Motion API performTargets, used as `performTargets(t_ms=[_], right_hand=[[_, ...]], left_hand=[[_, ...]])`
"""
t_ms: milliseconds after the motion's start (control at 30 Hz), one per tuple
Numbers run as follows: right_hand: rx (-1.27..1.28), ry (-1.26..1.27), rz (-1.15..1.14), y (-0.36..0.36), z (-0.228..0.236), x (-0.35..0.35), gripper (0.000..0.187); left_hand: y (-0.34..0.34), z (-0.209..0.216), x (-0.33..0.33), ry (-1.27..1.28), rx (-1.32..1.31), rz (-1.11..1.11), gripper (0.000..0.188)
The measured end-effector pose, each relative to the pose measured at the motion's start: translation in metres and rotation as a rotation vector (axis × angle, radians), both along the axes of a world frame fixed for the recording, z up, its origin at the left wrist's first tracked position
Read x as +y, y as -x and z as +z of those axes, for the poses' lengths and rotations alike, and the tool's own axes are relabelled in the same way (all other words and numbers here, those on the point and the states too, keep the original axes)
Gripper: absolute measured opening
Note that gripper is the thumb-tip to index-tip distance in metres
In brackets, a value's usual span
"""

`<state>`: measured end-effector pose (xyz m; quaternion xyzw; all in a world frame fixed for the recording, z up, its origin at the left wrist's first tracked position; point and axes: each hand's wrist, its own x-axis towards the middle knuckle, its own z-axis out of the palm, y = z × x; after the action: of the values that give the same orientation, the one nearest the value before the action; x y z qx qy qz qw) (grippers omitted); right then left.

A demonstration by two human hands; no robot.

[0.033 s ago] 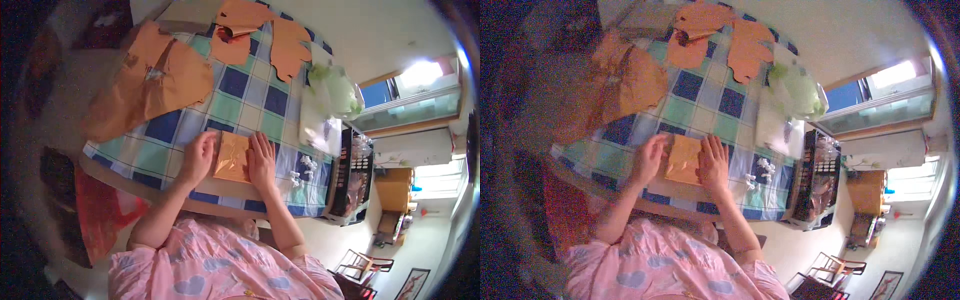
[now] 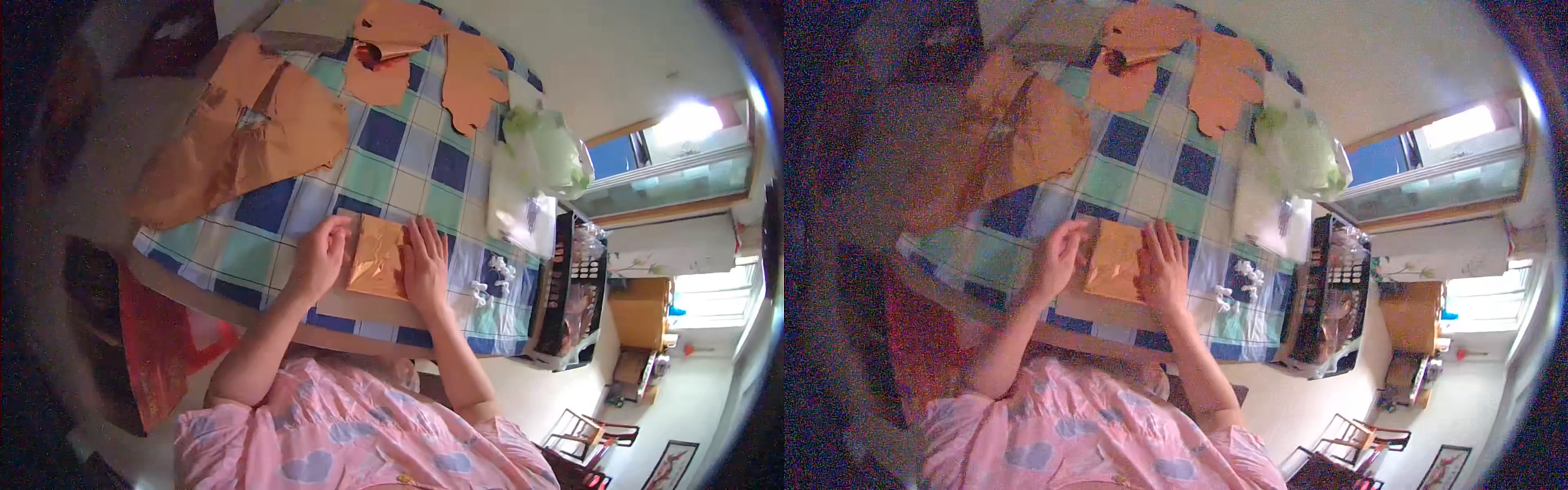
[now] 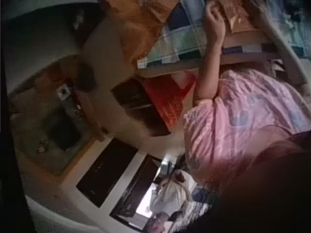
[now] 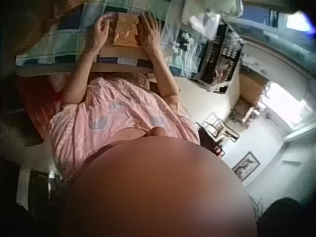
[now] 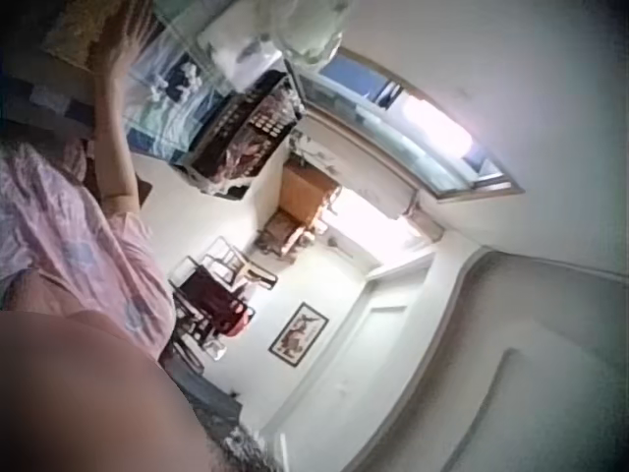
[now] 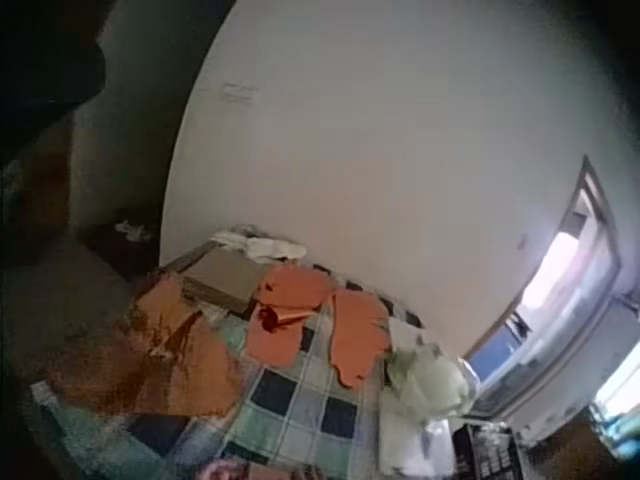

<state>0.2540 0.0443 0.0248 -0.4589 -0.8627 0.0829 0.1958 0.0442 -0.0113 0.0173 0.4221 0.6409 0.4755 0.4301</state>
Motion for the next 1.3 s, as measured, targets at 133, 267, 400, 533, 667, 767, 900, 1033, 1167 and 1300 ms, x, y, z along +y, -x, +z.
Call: performTargets(t_ms=[133,267,400,533,667,767,900,1033,1167,1300], right_hand=[[-0.058,0.056,0.001,-0.001,0.001,-0.004,0.066],[-0.021,0.046,0.005,0.000,-0.003,-0.003,0.067],[-0.039,0.049,-0.002,-0.003,0.004,-0.004,0.060],[-0.049,0.035,-0.012,-0.002,0.003,-0.002,0.050],[-0.077,0.030,0.004,-0.004,-0.001,-0.003,0.049],[-0.063,0.030,0.025,-0.004,0.003,-0.004,0.046],[-0.045,0.009,0.059,-0.002,0.005,-0.006,0.045],[-0.039,-0.005,0.056,-0.005,0.002,-0.006,0.045],[-0.035,-0.007,0.051,-0.001,0.008,-0.008,0.044],[-0.016,-0.005,0.055,0.000,0.010,-0.007,0.043]], left_hand=[[0.002,0.020,-0.003,0.138,-0.022,-0.080,0.020],[-0.003,0.018,-0.005,0.220,-0.075,-0.122,0.019],[-0.003,0.009,0.007,-0.208,0.512,0.071,0.013],[0.011,0.007,0.029,-0.295,0.755,0.020,0.021],[0.018,0.003,0.038,-0.233,0.772,-0.079,0.012],[0.014,0.002,0.041,-0.241,0.833,-0.068,0.006],[0.008,0.004,0.040,-0.241,0.827,0.014,0.015],[-0.012,0.010,0.026,-0.352,0.790,0.106,0.022],[-0.016,0.012,0.008,-0.008,0.414,-0.070,0.031],[-0.016,0.003,0.001,-0.034,0.326,-0.075,0.036]])
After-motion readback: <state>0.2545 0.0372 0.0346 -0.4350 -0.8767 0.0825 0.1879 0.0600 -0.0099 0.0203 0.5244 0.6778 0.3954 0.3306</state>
